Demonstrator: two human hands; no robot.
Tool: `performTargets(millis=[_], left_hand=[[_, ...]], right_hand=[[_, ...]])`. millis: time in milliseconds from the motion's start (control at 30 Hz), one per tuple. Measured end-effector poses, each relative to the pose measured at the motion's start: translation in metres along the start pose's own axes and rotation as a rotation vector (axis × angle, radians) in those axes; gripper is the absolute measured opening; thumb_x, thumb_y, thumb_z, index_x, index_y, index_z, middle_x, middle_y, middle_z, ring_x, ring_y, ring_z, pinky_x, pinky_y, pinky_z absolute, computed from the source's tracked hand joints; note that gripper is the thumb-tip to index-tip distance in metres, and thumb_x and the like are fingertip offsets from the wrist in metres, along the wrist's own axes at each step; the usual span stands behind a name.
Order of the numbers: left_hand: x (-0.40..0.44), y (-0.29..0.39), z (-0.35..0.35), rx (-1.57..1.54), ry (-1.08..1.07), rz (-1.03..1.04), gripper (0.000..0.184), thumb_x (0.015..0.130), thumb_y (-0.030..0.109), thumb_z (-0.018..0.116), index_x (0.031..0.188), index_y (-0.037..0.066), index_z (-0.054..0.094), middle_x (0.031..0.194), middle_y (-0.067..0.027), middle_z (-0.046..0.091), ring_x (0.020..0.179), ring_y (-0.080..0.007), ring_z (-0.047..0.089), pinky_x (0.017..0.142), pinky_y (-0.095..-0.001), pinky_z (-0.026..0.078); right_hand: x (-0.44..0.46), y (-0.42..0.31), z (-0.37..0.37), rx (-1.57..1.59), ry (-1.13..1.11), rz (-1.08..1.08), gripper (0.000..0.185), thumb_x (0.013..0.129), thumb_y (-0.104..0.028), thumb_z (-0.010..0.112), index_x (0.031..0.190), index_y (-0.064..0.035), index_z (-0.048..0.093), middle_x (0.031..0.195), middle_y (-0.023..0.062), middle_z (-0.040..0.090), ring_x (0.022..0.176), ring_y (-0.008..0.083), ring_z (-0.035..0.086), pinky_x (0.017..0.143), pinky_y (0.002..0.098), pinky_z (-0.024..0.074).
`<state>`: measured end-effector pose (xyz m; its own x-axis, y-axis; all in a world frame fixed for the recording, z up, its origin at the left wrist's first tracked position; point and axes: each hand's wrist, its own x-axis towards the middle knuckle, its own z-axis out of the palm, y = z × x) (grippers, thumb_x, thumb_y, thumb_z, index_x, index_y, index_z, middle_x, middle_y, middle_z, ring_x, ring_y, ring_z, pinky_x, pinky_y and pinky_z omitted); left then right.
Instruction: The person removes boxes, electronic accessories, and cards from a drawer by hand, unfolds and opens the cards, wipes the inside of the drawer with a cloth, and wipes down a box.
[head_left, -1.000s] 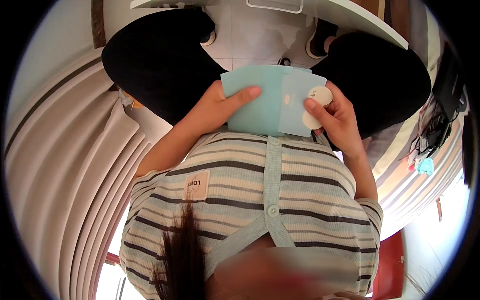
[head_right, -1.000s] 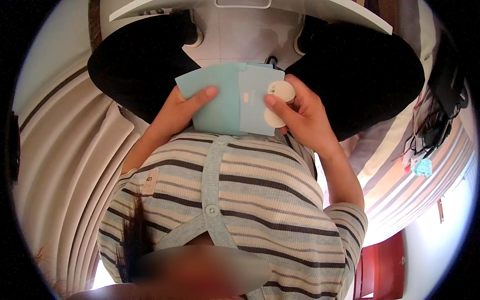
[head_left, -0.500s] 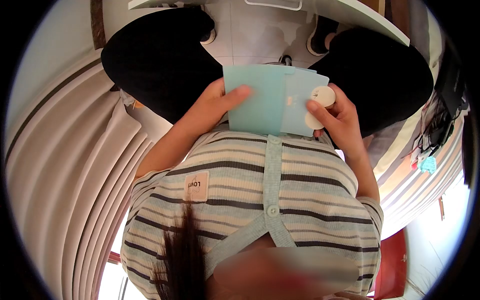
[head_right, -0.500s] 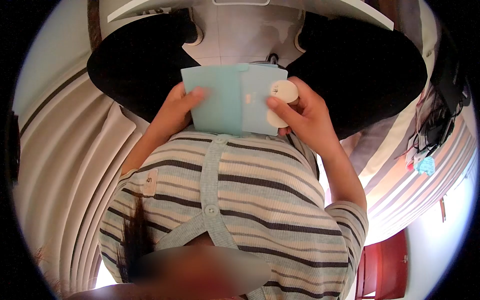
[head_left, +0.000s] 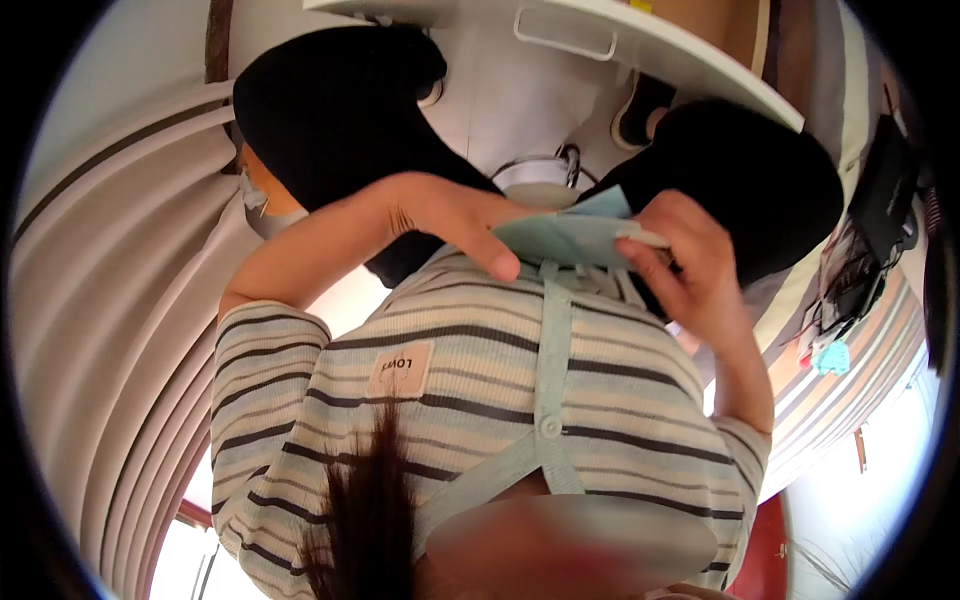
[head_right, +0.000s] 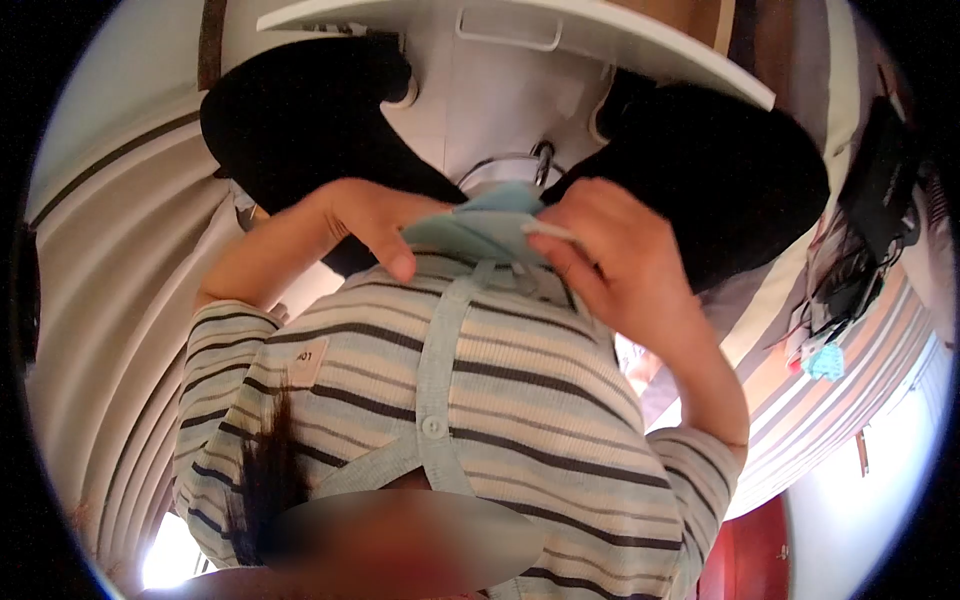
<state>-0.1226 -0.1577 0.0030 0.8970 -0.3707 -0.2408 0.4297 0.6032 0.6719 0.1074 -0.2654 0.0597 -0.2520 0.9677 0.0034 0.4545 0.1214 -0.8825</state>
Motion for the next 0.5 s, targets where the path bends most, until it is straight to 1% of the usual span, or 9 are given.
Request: performTargets(millis=[100, 133, 200, 233, 300, 367, 400, 467, 500], left_hand=[[0.005, -0.002, 0.000, -0.173, 0.023, -0.023, 0.092, 0.077, 0.052, 0.064, 0.138, -0.004, 0.026, 0.139, -0.0196, 0.033, 0.129, -0.0270, 0.030, 0.107, -0.0331, 0.021], [0.005, 0.002, 0.001, -0.131, 0.005, -0.017, 0.089, 0.079, 0.053, 0.061, 0.138, -0.004, 0.026, 0.139, -0.0182, 0.033, 0.128, -0.0256, 0.030, 0.107, -0.0326, 0.021], [0.009, 0.010, 0.007, -0.216, 0.010, -0.066, 0.105, 0.067, 0.056, 0.071, 0.136, -0.009, 0.026, 0.138, -0.0198, 0.034, 0.128, -0.0262, 0.031, 0.106, -0.0332, 0.021], [0.009, 0.010, 0.008, -0.203, 0.016, -0.060, 0.105, 0.067, 0.056, 0.071, 0.136, -0.009, 0.026, 0.138, -0.0198, 0.034, 0.128, -0.0262, 0.031, 0.106, -0.0332, 0.021], [0.009, 0.007, 0.009, -0.288, 0.071, -0.008, 0.104, 0.069, 0.060, 0.067, 0.136, -0.008, 0.026, 0.138, -0.0202, 0.034, 0.128, -0.0266, 0.030, 0.106, -0.0338, 0.022], [0.012, 0.002, 0.011, -0.260, 0.071, -0.004, 0.104, 0.069, 0.062, 0.065, 0.136, -0.007, 0.025, 0.137, -0.0205, 0.034, 0.128, -0.0269, 0.031, 0.106, -0.0343, 0.022], [0.014, 0.002, 0.013, -0.232, 0.073, -0.003, 0.104, 0.070, 0.064, 0.062, 0.137, -0.007, 0.025, 0.137, -0.0207, 0.034, 0.128, -0.0272, 0.031, 0.106, -0.0347, 0.022], [0.013, 0.007, 0.019, -0.048, 0.131, -0.047, 0.089, 0.081, 0.060, 0.051, 0.138, -0.003, 0.024, 0.137, -0.0171, 0.033, 0.127, -0.0240, 0.030, 0.105, -0.0334, 0.022], [0.012, 0.007, 0.021, -0.069, 0.138, -0.038, 0.087, 0.081, 0.060, 0.050, 0.137, -0.002, 0.026, 0.137, -0.0168, 0.034, 0.127, -0.0240, 0.030, 0.105, -0.0335, 0.023]], right_hand=[[0.003, -0.001, -0.002, -0.047, 0.010, -0.022, 0.009, 0.073, -0.006, 0.066, 0.079, -0.0022, 0.060, 0.070, 0.0093, 0.052, 0.064, 0.0250, 0.050, 0.056, 0.0323, 0.0410], [0.004, 0.001, -0.004, -0.059, 0.011, -0.039, 0.009, 0.073, -0.006, 0.066, 0.079, -0.0022, 0.060, 0.070, 0.0093, 0.052, 0.064, 0.0250, 0.050, 0.056, 0.0323, 0.0410], [0.008, 0.003, -0.005, 0.023, -0.037, -0.052, 0.008, 0.073, -0.005, 0.066, 0.078, -0.0023, 0.060, 0.070, 0.0089, 0.053, 0.064, 0.0247, 0.049, 0.058, 0.0324, 0.0406], [0.009, 0.003, -0.006, 0.039, -0.074, -0.035, 0.008, 0.073, -0.005, 0.066, 0.078, -0.0024, 0.060, 0.069, 0.0088, 0.053, 0.066, 0.0248, 0.048, 0.060, 0.0331, 0.0403], [0.013, 0.002, -0.013, -0.006, -0.077, -0.042, 0.009, 0.072, -0.005, 0.066, 0.078, -0.0028, 0.061, 0.070, 0.0087, 0.053, 0.067, 0.0248, 0.048, 0.061, 0.0332, 0.0401], [0.014, 0.001, -0.014, -0.048, -0.082, -0.034, 0.009, 0.072, -0.006, 0.066, 0.079, -0.0032, 0.061, 0.070, 0.0085, 0.052, 0.068, 0.0249, 0.048, 0.062, 0.0333, 0.0399], [0.013, 0.002, -0.010, -0.029, -0.112, -0.072, 0.010, 0.072, -0.006, 0.066, 0.080, -0.0037, 0.061, 0.071, 0.0084, 0.052, 0.068, 0.0249, 0.048, 0.063, 0.0334, 0.0397], [0.012, 0.001, -0.002, 0.000, -0.158, -0.094, 0.010, 0.072, -0.005, 0.066, 0.081, -0.0048, 0.060, 0.072, 0.0081, 0.051, 0.070, 0.0251, 0.049, 0.064, 0.0339, 0.0398], [0.009, 0.002, 0.000, 0.008, -0.144, -0.074, 0.010, 0.072, -0.006, 0.066, 0.080, -0.0050, 0.060, 0.072, 0.0080, 0.051, 0.070, 0.0252, 0.049, 0.065, 0.0341, 0.0402]])
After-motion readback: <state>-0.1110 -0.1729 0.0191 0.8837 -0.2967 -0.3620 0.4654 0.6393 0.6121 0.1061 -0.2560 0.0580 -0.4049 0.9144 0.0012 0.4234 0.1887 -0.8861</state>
